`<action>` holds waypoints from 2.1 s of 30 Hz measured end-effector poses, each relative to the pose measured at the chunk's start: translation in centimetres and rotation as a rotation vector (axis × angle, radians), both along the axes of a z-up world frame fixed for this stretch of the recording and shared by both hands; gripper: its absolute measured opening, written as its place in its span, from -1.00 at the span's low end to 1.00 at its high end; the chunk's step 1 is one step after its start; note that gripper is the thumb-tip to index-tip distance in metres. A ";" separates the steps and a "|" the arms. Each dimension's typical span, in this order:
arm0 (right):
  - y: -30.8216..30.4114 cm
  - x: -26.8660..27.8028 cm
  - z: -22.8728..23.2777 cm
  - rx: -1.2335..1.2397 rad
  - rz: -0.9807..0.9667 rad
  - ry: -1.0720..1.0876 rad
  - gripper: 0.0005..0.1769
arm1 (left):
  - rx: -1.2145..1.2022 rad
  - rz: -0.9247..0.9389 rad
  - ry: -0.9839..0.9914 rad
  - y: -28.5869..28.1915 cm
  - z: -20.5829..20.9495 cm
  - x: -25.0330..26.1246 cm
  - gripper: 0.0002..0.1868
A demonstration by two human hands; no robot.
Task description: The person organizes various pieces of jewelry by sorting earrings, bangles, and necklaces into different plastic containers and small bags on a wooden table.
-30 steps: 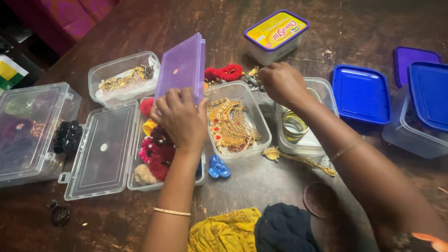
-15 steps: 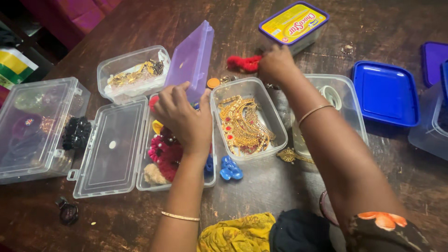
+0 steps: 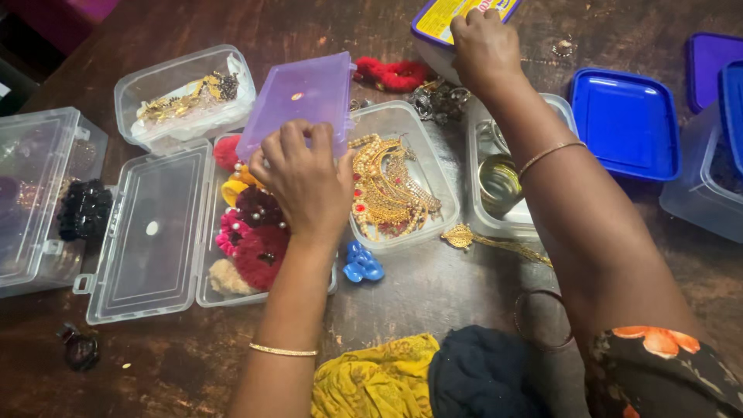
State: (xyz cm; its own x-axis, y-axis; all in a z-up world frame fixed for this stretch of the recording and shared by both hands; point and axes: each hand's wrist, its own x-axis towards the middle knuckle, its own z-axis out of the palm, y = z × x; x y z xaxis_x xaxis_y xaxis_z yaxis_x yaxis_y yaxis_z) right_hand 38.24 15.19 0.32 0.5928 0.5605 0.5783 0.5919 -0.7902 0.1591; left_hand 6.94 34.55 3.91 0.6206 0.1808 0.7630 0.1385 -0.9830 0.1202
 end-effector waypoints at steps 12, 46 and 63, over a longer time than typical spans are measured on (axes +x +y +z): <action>-8.7 -6.6 7.0 0.189 0.030 0.077 -0.84 | 0.033 -0.039 0.070 0.1 -1.3 0.8 -0.40; -33.4 -43.6 -1.0 0.173 0.103 0.153 -0.44 | 0.409 -0.358 0.383 -13.8 -9.0 -1.2 -0.94; -27.1 -40.5 8.3 0.540 0.205 0.405 -0.83 | -0.720 -0.971 0.546 -16.0 5.4 -6.9 -0.80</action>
State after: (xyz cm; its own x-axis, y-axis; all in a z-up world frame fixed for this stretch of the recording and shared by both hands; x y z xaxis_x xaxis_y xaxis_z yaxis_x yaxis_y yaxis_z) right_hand -2.25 -11.88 8.62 0.7337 0.3805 0.5630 0.6668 -0.5627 -0.4886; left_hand -0.01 18.55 9.27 0.9213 -0.2511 0.2968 -0.3826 -0.4503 0.8067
